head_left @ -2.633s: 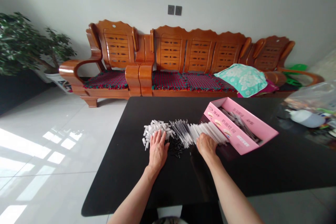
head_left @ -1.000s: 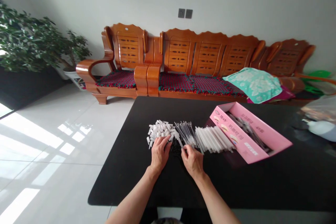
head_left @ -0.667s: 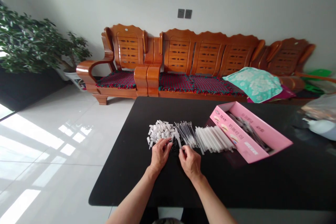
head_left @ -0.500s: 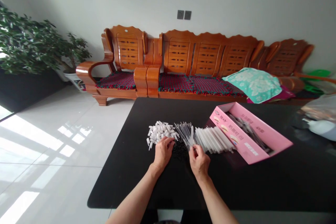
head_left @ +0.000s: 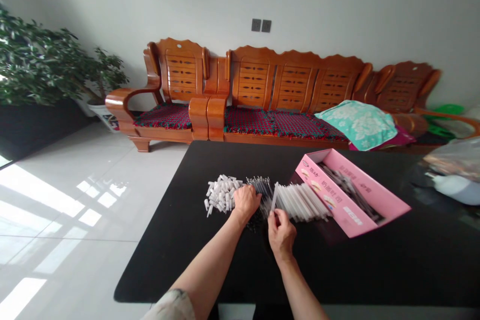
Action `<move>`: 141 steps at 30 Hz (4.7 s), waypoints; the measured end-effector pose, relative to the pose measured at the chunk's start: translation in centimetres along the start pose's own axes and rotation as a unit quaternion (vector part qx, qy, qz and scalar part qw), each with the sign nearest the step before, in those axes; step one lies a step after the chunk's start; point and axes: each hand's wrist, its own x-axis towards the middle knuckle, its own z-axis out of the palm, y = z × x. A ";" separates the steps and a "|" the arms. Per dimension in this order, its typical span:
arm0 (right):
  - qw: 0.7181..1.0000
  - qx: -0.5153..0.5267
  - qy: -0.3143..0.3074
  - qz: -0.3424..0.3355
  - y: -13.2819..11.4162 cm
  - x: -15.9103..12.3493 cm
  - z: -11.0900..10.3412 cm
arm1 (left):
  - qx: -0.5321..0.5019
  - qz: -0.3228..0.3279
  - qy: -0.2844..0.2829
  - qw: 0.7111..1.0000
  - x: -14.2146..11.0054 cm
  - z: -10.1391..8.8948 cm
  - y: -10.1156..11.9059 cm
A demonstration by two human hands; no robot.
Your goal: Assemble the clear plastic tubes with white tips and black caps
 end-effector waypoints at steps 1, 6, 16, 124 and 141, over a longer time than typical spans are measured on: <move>1.000 0.000 0.000 0.000 0.0 0.0 0.0 | 0.003 -0.005 -0.001 1.000 0.1 0.1 0.1; 1.000 0.002 -0.007 0.003 0.0 0.0 0.1 | 0.005 -0.030 0.000 1.000 0.6 0.2 0.3; 1.000 -0.005 -0.017 0.006 0.3 0.0 0.1 | -0.054 -0.066 -0.021 0.996 1.4 -0.5 0.8; 0.703 0.504 -0.290 0.409 -12.5 -1.8 -2.8 | -0.608 -0.083 0.222 0.758 -10.6 -1.4 -4.7; 0.636 0.593 -0.135 0.475 -3.4 1.5 -5.4 | -0.216 0.096 0.030 0.971 -10.8 1.0 -6.1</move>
